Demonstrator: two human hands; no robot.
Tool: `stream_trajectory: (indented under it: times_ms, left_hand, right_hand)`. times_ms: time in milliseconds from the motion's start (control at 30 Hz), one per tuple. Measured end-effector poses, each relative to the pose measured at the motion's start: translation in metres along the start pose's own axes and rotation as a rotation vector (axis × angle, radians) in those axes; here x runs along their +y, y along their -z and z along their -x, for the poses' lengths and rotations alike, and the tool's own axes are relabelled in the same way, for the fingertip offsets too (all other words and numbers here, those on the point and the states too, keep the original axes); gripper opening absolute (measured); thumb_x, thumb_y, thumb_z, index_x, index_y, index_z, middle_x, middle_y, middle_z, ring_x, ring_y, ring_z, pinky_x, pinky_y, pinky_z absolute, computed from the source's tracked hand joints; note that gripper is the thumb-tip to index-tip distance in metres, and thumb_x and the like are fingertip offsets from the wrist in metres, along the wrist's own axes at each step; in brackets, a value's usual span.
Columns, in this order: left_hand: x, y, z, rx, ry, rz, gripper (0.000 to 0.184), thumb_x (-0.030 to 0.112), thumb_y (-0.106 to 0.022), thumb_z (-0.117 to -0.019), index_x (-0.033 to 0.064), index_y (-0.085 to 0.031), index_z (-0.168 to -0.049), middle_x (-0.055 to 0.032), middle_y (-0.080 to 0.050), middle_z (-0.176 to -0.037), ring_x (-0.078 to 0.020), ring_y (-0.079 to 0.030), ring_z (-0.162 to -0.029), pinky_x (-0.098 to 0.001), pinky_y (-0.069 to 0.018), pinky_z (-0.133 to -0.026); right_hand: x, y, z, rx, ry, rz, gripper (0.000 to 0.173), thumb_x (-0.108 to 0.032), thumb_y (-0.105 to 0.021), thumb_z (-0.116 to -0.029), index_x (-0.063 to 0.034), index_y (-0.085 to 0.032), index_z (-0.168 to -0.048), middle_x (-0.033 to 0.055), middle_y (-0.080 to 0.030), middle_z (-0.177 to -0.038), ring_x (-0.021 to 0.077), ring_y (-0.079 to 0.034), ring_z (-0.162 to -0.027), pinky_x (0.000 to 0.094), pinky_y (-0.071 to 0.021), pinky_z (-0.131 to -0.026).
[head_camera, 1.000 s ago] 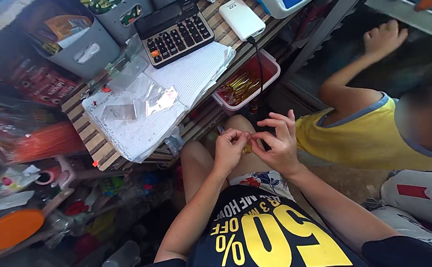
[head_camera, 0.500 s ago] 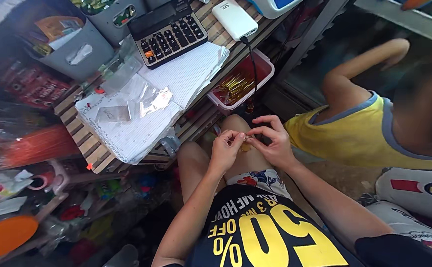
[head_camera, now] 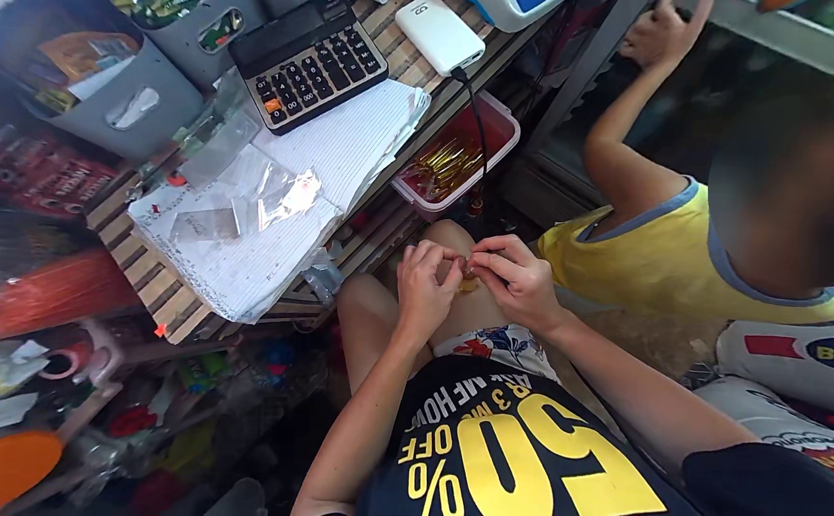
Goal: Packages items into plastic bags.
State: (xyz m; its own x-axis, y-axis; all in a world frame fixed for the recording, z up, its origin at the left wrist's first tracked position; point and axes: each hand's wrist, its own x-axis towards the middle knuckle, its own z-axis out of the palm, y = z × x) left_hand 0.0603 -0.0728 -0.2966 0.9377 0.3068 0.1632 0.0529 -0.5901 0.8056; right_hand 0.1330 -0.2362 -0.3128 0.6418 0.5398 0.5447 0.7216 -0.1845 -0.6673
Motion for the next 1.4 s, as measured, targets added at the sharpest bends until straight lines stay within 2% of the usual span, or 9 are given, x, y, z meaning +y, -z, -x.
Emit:
stream_trajectory:
  times_ms: [300,400,533,933,1033,1100,1167,1300,1400]
  left_hand:
    - [-0.007,-0.002,-0.001,-0.006,-0.149,-0.001,0.015,0.019,-0.065,-0.0979,0.0154,-0.079,-0.1,0.0024,-0.069,-0.113,-0.0175,-0.058,-0.109,-0.0421,-0.0443,-0.095]
    - [-0.002,-0.003,0.002,0.023,-0.085,0.057,0.017,0.03,-0.07,-0.0956,0.0162,-0.081,-0.096,0.0043,-0.071,-0.112,-0.0161,-0.058,-0.108,-0.0422,-0.0429,-0.095]
    - [-0.004,-0.005,0.0,0.059,-0.03,0.147,0.013,0.027,-0.075,-0.0916,0.0163,-0.081,-0.09,0.0053,-0.073,-0.107,-0.0155,-0.059,-0.11,-0.043,-0.0432,-0.099]
    - [-0.001,-0.01,0.003,0.091,-0.168,-0.035,0.011,0.025,-0.072,-0.0884,0.0176,-0.08,-0.087,0.0037,-0.074,-0.103,-0.0204,-0.062,-0.108,-0.0473,-0.0447,-0.092]
    - [-0.001,-0.012,0.003,0.078,-0.202,0.008,0.01,0.022,-0.072,-0.0866,0.0143,-0.08,-0.088,-0.0011,-0.073,-0.105,-0.0217,-0.063,-0.105,-0.0475,-0.0487,-0.09]
    - [0.0,-0.013,0.004,0.076,-0.219,0.102,0.011,0.013,-0.071,-0.0886,0.0092,-0.079,-0.094,-0.0051,-0.071,-0.104,-0.0169,-0.066,-0.103,-0.0383,-0.0549,-0.093]
    - [-0.001,-0.017,0.003,0.13,-0.247,0.195,0.012,0.006,-0.068,-0.0897,0.005,-0.077,-0.098,-0.005,-0.071,-0.098,-0.0099,-0.068,-0.093,-0.0259,-0.0586,-0.086]
    - [0.002,-0.015,0.001,0.194,-0.243,0.248,0.011,0.007,-0.068,-0.0929,0.0003,-0.075,-0.098,-0.0041,-0.075,-0.095,-0.005,-0.071,-0.087,-0.0206,-0.0597,-0.082]
    - [0.009,-0.002,0.003,0.196,-0.257,0.15,0.02,0.02,-0.064,-0.0983,0.0073,-0.079,-0.096,-0.0012,-0.071,-0.094,-0.0051,-0.067,-0.092,-0.0215,-0.0563,-0.086]
  right_hand:
    - [0.007,-0.003,-0.005,0.051,-0.149,-0.13,0.013,-0.013,-0.066,-0.0983,-0.0051,-0.077,-0.099,0.0085,-0.067,-0.117,0.0107,-0.068,-0.102,0.0267,-0.0602,-0.083]
    - [0.007,-0.001,-0.008,0.007,-0.167,-0.194,0.013,-0.012,-0.066,-0.0983,-0.0044,-0.076,-0.102,0.0071,-0.068,-0.117,0.0107,-0.067,-0.103,0.0269,-0.06,-0.086]
    - [0.011,-0.004,-0.012,-0.028,-0.157,-0.238,0.015,-0.01,-0.063,-0.1,-0.0022,-0.075,-0.102,0.0068,-0.073,-0.107,0.0098,-0.071,-0.096,0.0263,-0.0612,-0.085]
    - [0.0,0.002,-0.018,0.128,0.11,0.168,0.018,-0.016,-0.06,-0.0994,-0.0098,-0.077,-0.098,0.0053,-0.077,-0.099,0.0148,-0.073,-0.087,0.0321,-0.0601,-0.073]
    - [0.002,-0.006,-0.011,0.133,-0.027,-0.098,0.016,-0.017,-0.062,-0.1008,-0.0069,-0.073,-0.103,0.0045,-0.074,-0.105,0.0119,-0.07,-0.1,0.0311,-0.0594,-0.089]
    - [0.003,-0.008,-0.005,-0.012,-0.161,-0.405,0.031,-0.022,-0.051,-0.1071,0.0026,-0.06,-0.123,0.0118,-0.067,-0.124,0.0141,-0.065,-0.117,0.034,-0.0541,-0.103]
    - [0.007,-0.011,0.002,-0.135,-0.242,-0.581,0.046,-0.031,-0.045,-0.1097,0.0053,-0.052,-0.136,0.0133,-0.062,-0.133,0.0118,-0.063,-0.119,0.0317,-0.0527,-0.103]
    - [0.009,-0.013,0.005,-0.159,-0.27,-0.619,0.036,-0.022,-0.049,-0.1079,0.007,-0.06,-0.127,0.0114,-0.068,-0.12,0.007,-0.065,-0.11,0.0262,-0.0527,-0.099]
    - [0.006,-0.012,0.002,-0.143,-0.239,-0.63,0.029,-0.014,-0.053,-0.1053,0.0066,-0.067,-0.12,0.0107,-0.071,-0.119,0.0066,-0.065,-0.112,0.0257,-0.0523,-0.101]
